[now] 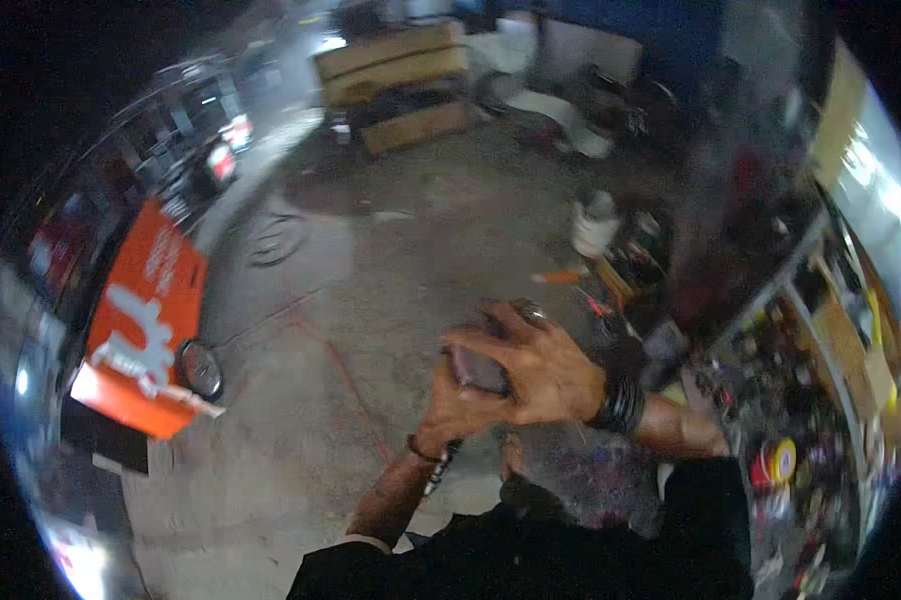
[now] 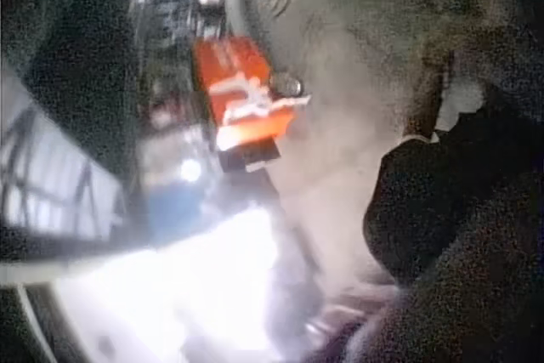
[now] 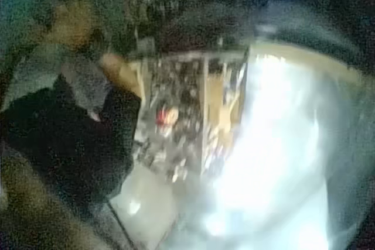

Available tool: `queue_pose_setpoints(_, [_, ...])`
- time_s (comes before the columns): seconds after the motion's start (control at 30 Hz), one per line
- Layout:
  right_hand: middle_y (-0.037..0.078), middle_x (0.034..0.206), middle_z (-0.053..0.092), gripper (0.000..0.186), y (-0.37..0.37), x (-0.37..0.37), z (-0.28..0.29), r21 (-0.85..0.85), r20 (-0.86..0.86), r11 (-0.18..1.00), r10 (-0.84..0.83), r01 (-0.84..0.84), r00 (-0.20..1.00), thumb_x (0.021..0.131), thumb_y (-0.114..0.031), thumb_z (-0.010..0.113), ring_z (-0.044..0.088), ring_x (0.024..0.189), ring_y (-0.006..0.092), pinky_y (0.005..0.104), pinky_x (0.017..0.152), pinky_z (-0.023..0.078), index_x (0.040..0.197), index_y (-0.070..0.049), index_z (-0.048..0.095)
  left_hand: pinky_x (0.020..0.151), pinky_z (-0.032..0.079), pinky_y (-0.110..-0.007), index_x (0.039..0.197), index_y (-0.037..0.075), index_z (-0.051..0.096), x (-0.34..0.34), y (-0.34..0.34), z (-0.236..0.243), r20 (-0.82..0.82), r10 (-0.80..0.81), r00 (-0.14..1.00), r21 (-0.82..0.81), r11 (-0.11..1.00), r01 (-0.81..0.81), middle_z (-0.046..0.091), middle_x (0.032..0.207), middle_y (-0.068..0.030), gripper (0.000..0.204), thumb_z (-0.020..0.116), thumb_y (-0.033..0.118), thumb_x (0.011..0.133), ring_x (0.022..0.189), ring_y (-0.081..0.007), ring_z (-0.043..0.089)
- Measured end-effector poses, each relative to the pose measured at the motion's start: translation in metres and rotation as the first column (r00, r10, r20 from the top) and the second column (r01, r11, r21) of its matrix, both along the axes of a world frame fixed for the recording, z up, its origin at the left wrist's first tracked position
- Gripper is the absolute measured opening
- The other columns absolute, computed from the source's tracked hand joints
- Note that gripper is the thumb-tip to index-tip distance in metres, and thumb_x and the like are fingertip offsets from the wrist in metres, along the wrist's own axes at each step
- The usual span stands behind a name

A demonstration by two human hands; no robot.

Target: Mixing paint and spray-painting a vehicle wheel.

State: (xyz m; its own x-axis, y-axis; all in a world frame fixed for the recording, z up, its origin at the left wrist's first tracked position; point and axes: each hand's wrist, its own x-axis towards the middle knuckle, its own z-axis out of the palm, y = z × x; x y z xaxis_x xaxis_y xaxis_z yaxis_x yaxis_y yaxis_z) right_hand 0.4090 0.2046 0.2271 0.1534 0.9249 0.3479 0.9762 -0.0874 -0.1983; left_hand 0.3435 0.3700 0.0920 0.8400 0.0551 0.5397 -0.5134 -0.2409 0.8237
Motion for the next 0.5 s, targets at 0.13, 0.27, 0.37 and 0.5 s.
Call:
queue_pose_setpoints(0.13, [0.024, 0.123, 0.063, 0.062, 0.042, 0.037, -0.001, 0.233, -0.12, 0.892, -0.37, 0.388, 0.921, 0.082, -0.042, 0.077, 0.064, 0.113, 0.0423, 0.0507, 0.096, 0.052, 0.135, -0.012, 0.063, 0.094, 0.055, -0.044, 0.136, 0.0, 0.049, 0.072, 0.016, -0.004, 0.05, 0.346, 0.937, 0.365, 0.867, -0.34, 0.06, 0.125, -0.0192, 0.077, 0.09, 0.024, 0.075, 0.12, -0.034, 0.062])
queue_pose_setpoints(0.27, [0.02, 0.114, 0.069, 0.054, 0.072, 0.102, -0.005, 0.365, -0.197, 0.856, -0.312, 0.365, 0.929, 0.083, -0.039, 0.077, 0.067, 0.107, 0.0404, 0.0496, 0.093, 0.053, 0.126, -0.008, 0.066, 0.088, 0.054, -0.047, 0.133, -0.002, 0.051, 0.128, 0.04, -0.036, -0.041, 0.347, 0.937, -0.149, 0.925, -0.349, 0.064, 0.113, -0.017, 0.064, 0.08, 0.031, 0.086, 0.106, -0.0317, 0.063])
queue_pose_setpoints(0.37, [0.022, 0.126, 0.064, 0.059, 0.061, 0.146, -0.011, 0.376, -0.401, 0.831, -0.252, 0.409, 0.881, 0.087, -0.042, 0.074, 0.064, 0.113, 0.0429, 0.0497, 0.096, 0.052, 0.131, -0.004, 0.062, 0.088, 0.052, -0.044, 0.132, 0.0, 0.051, 0.158, 0.039, -0.018, 0.061, 0.586, 0.808, 0.516, 0.674, -0.529, 0.063, 0.113, -0.0133, 0.05, 0.07, 0.029, 0.095, 0.096, -0.0287, 0.06])
queue_pose_setpoints(0.5, [0.025, 0.154, 0.042, 0.083, 0.094, 0.198, -0.087, 0.573, -0.52, 0.677, -0.134, 0.461, 0.843, 0.09, -0.048, 0.074, 0.054, 0.13, 0.0433, 0.0528, 0.103, 0.049, 0.152, -0.004, 0.041, 0.099, 0.05, -0.042, 0.128, -0.001, 0.054, 0.188, 0.099, 0.018, 0.037, 0.434, 0.9, 0.199, 0.879, -0.432, 0.064, 0.124, -0.014, 0.053, 0.08, 0.018, 0.086, 0.11, -0.0261, 0.062])
